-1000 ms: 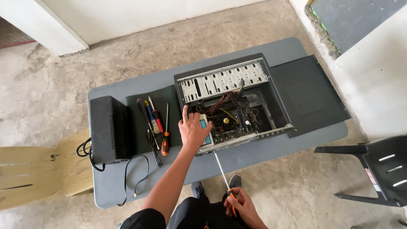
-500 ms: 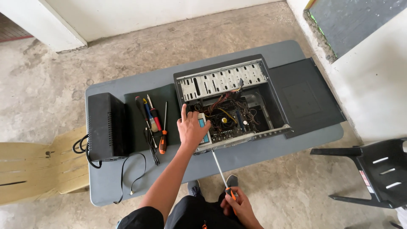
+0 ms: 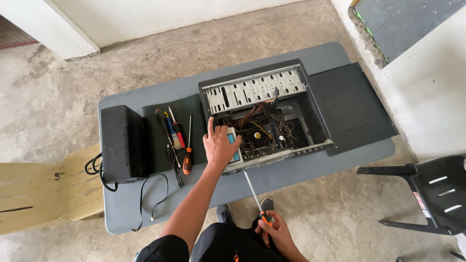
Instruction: Disconnecting internal power and data cables from a computer motherboard and components inside a PC case.
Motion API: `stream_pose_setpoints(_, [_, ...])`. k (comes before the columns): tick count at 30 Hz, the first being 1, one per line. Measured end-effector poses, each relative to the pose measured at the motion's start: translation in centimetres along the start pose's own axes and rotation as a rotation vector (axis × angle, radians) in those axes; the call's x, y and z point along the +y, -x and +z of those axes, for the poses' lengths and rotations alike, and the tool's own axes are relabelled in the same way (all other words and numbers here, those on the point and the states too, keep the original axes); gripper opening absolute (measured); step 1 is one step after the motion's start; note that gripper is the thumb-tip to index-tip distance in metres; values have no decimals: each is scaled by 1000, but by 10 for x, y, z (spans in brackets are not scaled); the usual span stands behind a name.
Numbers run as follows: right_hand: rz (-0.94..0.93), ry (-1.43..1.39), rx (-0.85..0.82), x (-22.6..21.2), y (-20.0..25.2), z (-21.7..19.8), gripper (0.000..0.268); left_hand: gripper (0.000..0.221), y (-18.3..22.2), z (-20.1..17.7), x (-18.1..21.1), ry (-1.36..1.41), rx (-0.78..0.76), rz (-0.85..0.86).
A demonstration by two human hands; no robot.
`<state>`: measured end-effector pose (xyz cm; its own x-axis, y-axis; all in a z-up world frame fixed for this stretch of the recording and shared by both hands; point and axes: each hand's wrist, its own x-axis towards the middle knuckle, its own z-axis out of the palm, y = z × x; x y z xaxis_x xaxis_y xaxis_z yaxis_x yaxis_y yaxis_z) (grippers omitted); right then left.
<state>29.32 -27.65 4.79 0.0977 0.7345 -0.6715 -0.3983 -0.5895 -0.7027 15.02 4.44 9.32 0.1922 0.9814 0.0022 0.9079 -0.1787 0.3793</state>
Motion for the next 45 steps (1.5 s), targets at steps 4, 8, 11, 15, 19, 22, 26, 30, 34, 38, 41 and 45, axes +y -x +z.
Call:
stream_pose_setpoints(4, [134, 52, 41, -16, 1, 7, 44, 55, 1, 0, 0, 6, -5, -7])
stream_pose_setpoints(8, [176, -110, -48, 13, -12, -8, 52, 57, 3, 2, -1, 1, 7, 2])
stream_pose_setpoints(11, [128, -91, 0, 0, -2, -2, 26, 59, 0, -1, 1, 7, 7, 1])
stream_pose_setpoints(15, [32, -118, -25, 11, -7, -10, 35, 58, 2, -9, 5, 32, -36, -15])
stream_pose_setpoints(19, [217, -118, -89, 0, -9, -9, 64, 58, 1, -2, 1, 26, -6, -4])
stream_pose_setpoints(22, [214, -167, -80, 11, -15, -10, 48, 58, -1, -3, 1, 14, 11, 0])
stream_pose_setpoints(26, [84, -116, -8, 0, -5, -5, 21, 60, 1, -4, 2, 14, -22, -9])
stream_pose_setpoints(30, [147, 16, 59, -32, 8, 11, 23, 61, 0, -4, 2, 11, -21, -7])
stream_pose_setpoints(34, [208, -169, -29, 6, -16, -8, 59, 60, 0, -4, 2, 8, -40, -11])
stream_pose_setpoints(38, [164, -36, -12, -11, 2, 2, 35, 58, 0, -1, 0, 6, 2, 3])
stream_pose_setpoints(41, [70, -48, -13, 2, -4, -3, 19, 58, 0, -3, 1, 13, -7, -1])
stream_pose_setpoints(45, [46, -7, 18, -14, -2, -1, 24, 59, 1, -3, 1, 19, -1, 7])
